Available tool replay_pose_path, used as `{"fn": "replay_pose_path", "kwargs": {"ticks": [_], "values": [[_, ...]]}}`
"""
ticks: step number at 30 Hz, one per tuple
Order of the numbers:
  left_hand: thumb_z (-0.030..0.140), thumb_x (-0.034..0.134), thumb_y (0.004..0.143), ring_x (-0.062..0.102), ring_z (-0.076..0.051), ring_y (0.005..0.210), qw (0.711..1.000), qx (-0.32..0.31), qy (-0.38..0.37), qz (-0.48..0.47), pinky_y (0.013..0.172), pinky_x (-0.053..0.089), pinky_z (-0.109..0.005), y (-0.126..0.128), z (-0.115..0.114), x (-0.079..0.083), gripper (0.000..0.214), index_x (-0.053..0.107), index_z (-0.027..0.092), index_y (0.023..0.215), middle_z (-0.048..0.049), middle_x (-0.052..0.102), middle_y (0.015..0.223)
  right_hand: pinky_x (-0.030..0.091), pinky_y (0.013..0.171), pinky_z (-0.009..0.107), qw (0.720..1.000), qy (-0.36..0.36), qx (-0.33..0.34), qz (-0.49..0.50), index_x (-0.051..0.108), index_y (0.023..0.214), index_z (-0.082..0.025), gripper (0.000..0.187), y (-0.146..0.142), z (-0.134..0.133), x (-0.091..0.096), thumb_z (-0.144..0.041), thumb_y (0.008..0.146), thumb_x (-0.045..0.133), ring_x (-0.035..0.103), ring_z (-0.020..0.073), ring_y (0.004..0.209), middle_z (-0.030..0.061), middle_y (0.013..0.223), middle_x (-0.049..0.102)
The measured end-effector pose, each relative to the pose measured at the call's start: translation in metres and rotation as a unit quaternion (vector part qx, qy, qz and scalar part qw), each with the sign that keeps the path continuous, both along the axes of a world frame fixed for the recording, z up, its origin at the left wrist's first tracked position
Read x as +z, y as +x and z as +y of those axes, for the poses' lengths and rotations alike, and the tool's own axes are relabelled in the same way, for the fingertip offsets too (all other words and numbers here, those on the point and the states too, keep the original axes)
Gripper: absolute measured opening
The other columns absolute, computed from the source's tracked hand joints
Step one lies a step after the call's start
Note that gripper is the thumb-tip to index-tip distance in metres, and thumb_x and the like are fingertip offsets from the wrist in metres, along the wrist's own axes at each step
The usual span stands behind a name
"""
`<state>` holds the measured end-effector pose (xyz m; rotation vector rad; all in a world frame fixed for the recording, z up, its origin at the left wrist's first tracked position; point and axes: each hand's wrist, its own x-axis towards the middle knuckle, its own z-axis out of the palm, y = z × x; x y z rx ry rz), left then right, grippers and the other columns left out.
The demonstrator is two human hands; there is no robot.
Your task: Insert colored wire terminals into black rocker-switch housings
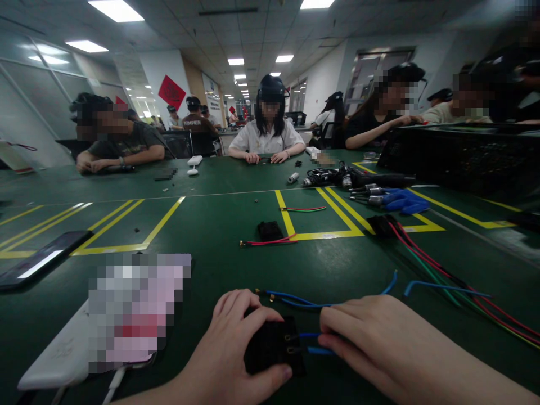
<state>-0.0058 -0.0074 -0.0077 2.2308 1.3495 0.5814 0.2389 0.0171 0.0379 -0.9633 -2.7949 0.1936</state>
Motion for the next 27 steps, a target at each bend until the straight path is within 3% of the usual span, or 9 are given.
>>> {"fn": "replay_pose_path", "kwargs": {"ticks": [18,27], "values": [[0.018,0.077,0.067,0.049,-0.032,0.109,1.000,-0.006,0.014,0.001,0.096,0.042,-0.055,-0.0008,-0.0002,-0.0009,0.052,0.064,0.033,0.115,-0.0038,0.054,0.109,0.042,0.058,0.031,0.998,-0.054,-0.031,-0.031,0.058,0.087,-0.023,0.014,-0.0008,0.0002,0.0011,-0.011,0.094,0.053,0.065,0.0175,0.068,-0.0022,0.081,0.067],[0.019,0.075,0.068,0.049,-0.032,0.108,1.000,-0.011,0.018,0.003,0.095,0.043,-0.053,-0.0002,-0.0005,0.0008,0.051,0.063,0.033,0.116,-0.0043,0.055,0.108,0.040,0.057,0.032,0.999,-0.029,-0.027,-0.011,0.057,0.086,-0.024,0.015,0.0002,-0.0003,-0.0021,-0.011,0.093,0.054,0.063,0.0179,0.066,-0.0034,0.078,0.066]]}}
